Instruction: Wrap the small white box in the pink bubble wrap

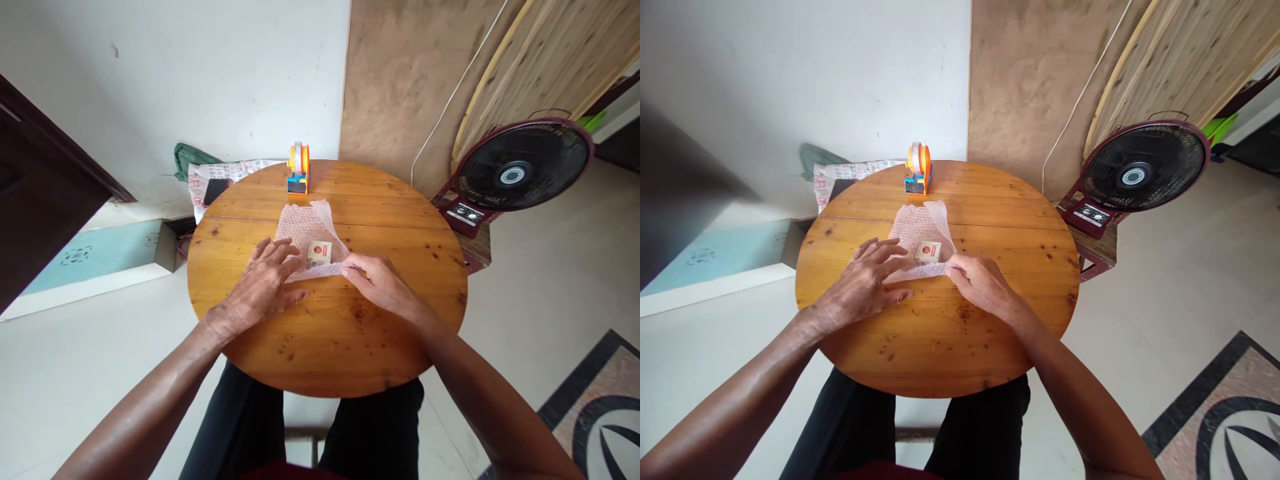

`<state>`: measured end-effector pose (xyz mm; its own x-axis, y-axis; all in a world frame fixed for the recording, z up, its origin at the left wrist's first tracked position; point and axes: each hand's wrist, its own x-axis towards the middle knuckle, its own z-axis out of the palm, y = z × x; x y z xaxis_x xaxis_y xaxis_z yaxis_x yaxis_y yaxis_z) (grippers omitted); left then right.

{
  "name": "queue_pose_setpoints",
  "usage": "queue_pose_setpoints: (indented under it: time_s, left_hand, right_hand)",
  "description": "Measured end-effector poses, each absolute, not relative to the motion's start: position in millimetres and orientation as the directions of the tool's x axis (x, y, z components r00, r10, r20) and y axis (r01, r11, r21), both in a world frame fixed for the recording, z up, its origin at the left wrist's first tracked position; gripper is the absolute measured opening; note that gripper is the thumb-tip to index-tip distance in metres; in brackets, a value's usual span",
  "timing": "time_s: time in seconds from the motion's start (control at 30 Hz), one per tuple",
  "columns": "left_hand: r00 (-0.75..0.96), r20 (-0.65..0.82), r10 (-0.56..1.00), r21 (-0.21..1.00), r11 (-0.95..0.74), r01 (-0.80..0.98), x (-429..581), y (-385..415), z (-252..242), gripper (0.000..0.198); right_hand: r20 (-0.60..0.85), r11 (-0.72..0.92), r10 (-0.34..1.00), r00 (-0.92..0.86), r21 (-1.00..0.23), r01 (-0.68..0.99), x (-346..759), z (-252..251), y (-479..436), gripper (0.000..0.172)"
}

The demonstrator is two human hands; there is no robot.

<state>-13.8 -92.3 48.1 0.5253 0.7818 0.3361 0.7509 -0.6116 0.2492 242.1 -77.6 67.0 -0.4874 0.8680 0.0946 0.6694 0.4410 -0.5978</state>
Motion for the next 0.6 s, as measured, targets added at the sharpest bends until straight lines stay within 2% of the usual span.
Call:
queue_pose_setpoints:
  time_s: [0.1, 0.17, 0.27, 0.37, 0.47, 0.53, 0.6]
  left_hand:
    - [0.461, 0.381, 0.802, 0.308, -0.58, 0.755, -9, -82, 43, 0.013]
    - [0.414, 0.386, 0.824, 0.385, -0.552, 0.739, -7, -73, 46, 0.01]
    - [0.382, 0.332, 0.863, 0.493, -0.504, 0.709, -2, -58, 52, 0.009]
    - [0.341, 0.289, 0.894, 0.592, -0.447, 0.67, 6, -47, 54, 0.009]
    - [0.194, 0.234, 0.953, 0.745, -0.304, 0.594, 16, -44, 50, 0.015]
    - [0.111, 0.167, 0.98, 0.832, -0.2, 0.517, 20, -46, 45, 0.023]
    - [0.079, 0.138, 0.987, 0.865, -0.159, 0.476, 20, -47, 41, 0.025]
  right_hand:
    - [0.068, 0.365, 0.906, -0.419, -0.626, 0.689, 244, 67, -74, 0.022]
    - [0.065, 0.343, 0.919, -0.389, -0.619, 0.707, 244, 68, -69, 0.022]
    - [0.071, 0.323, 0.933, -0.352, -0.595, 0.736, 242, 70, -57, 0.022]
    - [0.008, 0.301, 0.927, -0.376, -0.614, 0.729, 238, 74, -44, 0.017]
    - [-0.041, 0.303, 0.902, -0.43, -0.65, 0.696, 235, 73, -34, 0.012]
    - [-0.021, 0.313, 0.897, -0.442, -0.677, 0.666, 233, 69, -30, 0.013]
    - [0.038, 0.326, 0.899, -0.437, -0.724, 0.607, 230, 63, -26, 0.014]
